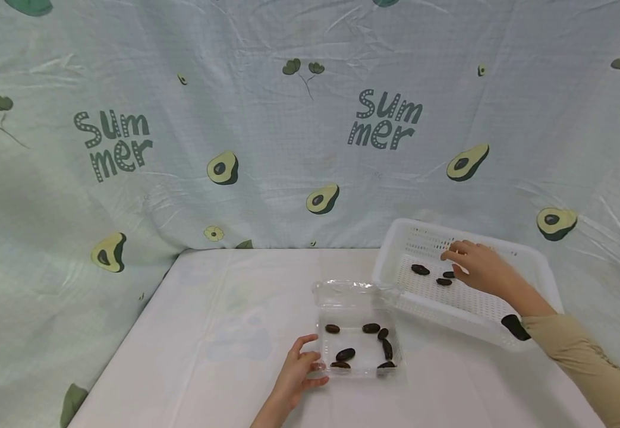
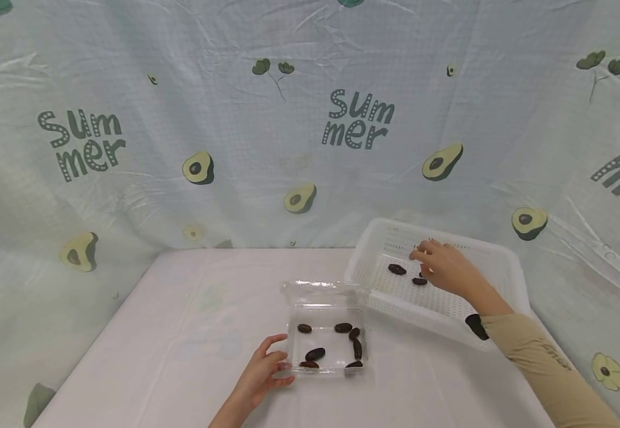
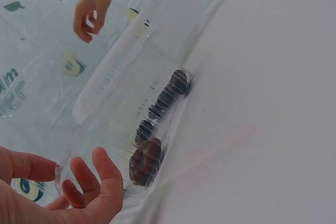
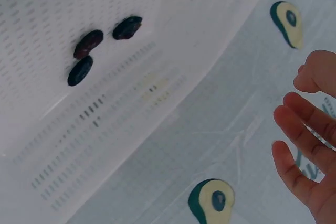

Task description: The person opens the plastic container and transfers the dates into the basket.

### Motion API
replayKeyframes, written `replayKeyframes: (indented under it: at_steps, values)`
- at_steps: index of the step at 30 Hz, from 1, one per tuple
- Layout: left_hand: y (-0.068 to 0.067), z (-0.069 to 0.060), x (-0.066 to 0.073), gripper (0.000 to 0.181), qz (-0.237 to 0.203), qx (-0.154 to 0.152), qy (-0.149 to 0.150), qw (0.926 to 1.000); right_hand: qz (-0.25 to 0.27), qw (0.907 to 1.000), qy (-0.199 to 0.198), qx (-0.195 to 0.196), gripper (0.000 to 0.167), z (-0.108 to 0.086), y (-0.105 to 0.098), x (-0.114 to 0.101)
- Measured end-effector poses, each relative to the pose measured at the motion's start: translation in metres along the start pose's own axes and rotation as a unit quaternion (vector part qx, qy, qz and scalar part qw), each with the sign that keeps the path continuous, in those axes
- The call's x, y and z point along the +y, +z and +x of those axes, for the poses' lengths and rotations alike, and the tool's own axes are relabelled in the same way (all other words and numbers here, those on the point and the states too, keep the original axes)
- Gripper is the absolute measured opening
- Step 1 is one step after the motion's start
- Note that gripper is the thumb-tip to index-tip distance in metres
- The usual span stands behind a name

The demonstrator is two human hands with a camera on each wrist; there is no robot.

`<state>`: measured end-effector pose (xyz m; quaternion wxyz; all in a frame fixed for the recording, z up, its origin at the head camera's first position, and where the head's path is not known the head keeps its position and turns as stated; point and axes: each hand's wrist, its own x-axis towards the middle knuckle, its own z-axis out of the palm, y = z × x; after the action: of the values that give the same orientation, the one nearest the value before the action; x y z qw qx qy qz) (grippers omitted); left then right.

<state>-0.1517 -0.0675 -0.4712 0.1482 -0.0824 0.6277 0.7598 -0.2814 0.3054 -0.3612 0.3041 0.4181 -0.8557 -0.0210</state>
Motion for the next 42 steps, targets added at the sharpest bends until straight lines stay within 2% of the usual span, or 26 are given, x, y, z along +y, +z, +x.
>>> replayKeyframes:
  at_steps: [4, 9, 14, 22, 23, 27, 30, 35, 42]
  values:
    - [0.0, 0.0, 0.0, 0.048, 0.0, 0.004, -0.006, 1.0, 0.015, 0.9981, -0.034, 0.05, 0.048, -0.003, -0.005, -0.024]
    - [-0.001, 0.002, -0.002, 0.049, -0.004, 0.001, -0.008, 1.0, 0.033, 0.993, -0.069, 0.09, 0.041, -0.001, -0.007, -0.055]
    - [-0.001, 0.003, -0.002, 0.049, -0.004, -0.003, -0.003, 1.0, 0.05, 0.9882, -0.098, 0.107, 0.035, 0.004, -0.003, -0.083]
    - [-0.001, 0.003, -0.002, 0.049, -0.004, -0.002, -0.003, 1.0, 0.056, 0.9891, -0.122, 0.061, 0.04, 0.014, 0.02, -0.123]
    - [-0.001, 0.003, -0.002, 0.049, -0.005, -0.002, -0.003, 1.0, 0.056, 0.9886, -0.128, 0.056, 0.038, 0.016, 0.024, -0.127]
    - [0.001, 0.001, -0.002, 0.049, -0.006, -0.002, -0.005, 1.0, 0.059, 0.9864, -0.15, 0.03, 0.01, 0.026, 0.04, -0.143]
    - [0.002, 0.0, -0.001, 0.049, -0.008, -0.005, -0.004, 0.9999, 0.045, 0.9847, -0.168, 0.007, 0.028, 0.034, 0.052, -0.155]
    - [0.002, -0.002, -0.001, 0.049, -0.008, -0.007, 0.002, 0.9999, 0.044, 0.9818, -0.181, -0.039, 0.033, 0.045, 0.07, -0.172]
    - [0.002, -0.002, -0.001, 0.048, -0.004, -0.008, 0.002, 1.0, 0.059, 0.9775, -0.186, -0.079, 0.04, 0.049, 0.086, -0.184]
